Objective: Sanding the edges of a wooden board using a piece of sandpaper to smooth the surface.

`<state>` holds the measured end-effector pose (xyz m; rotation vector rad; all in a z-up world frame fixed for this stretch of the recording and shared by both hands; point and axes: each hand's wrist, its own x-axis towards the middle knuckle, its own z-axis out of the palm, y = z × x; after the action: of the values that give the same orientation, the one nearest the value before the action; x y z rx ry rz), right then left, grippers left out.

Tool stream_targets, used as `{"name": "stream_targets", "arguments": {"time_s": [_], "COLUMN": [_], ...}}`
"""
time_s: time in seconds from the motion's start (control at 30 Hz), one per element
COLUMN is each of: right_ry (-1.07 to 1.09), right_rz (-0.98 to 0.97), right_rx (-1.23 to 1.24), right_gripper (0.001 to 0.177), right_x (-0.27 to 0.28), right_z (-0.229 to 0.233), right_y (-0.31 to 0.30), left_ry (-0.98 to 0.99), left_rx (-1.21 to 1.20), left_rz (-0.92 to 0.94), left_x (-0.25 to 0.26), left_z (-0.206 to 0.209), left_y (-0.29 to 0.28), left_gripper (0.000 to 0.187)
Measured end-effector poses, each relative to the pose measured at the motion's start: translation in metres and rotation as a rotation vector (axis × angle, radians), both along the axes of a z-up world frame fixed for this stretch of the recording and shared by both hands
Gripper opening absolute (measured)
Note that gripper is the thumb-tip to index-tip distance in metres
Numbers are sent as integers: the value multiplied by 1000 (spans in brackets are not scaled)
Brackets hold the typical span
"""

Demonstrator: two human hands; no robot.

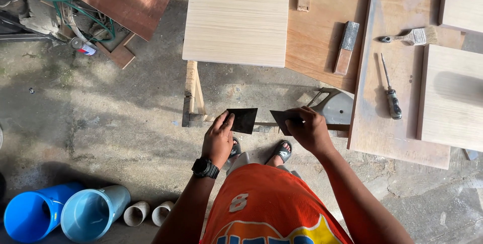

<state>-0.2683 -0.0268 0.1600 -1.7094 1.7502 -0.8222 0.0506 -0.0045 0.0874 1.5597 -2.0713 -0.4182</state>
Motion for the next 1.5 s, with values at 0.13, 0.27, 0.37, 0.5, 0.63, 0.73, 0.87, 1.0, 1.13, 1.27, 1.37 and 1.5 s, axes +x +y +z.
{"name": "stream_targets", "arguments": {"time_s": [0.13, 0.27, 0.37, 0.5, 0.63, 0.73, 0.87, 1.0, 1.13, 1.27, 1.37, 1.5], "right_ry": [16, 125, 151, -721, -1344, -1279, -1175, -1247, -1322, -1356, -1364, -1349], "right_rz": [114, 274, 128, -395, -458, -434, -522, -540, -543, -599, -640, -752], "right_rx": [-189, -396, -348, 60, 201, 371, 476, 464, 449, 436, 415, 410], "right_gripper": [18, 19, 19, 9, 7, 12, 16, 11, 10, 13, 14, 17], "right_x": [39, 49, 24, -24, 6, 23, 32, 28, 20, 19, 14, -3], "right_z": [62, 48, 18, -29, -6, -37, -15, -11, -26, -29, -27, -67], "right_y": [33, 33, 3, -12, -11, 8, 17, 23, 23, 28, 34, 50], "left_ry": [-40, 7, 47, 106, 202, 514, 648, 966, 1039, 1214, 1304, 1295], "left_rx": [-45, -102, -85, -42, 9, 136, 326, 770, 1064, 1127, 1075, 988], "left_rz": [-34, -119, -171, -164, -152, -94, 117, 353, 393, 384, 363, 437], "left_x": [-5, -18, -23, -19, -17, -17, -9, -6, -7, -15, -20, -16], "left_z": [-3, 14, 16, 29, 10, 20, 45, 35, 30, -3, 9, 31], "left_y": [-3, 0, 7, 8, 8, 9, -10, -14, -18, -12, -15, -26], "left_gripper": [60, 59, 56, 47, 32, 14, 22, 24, 50, 39, 23, 36]}}
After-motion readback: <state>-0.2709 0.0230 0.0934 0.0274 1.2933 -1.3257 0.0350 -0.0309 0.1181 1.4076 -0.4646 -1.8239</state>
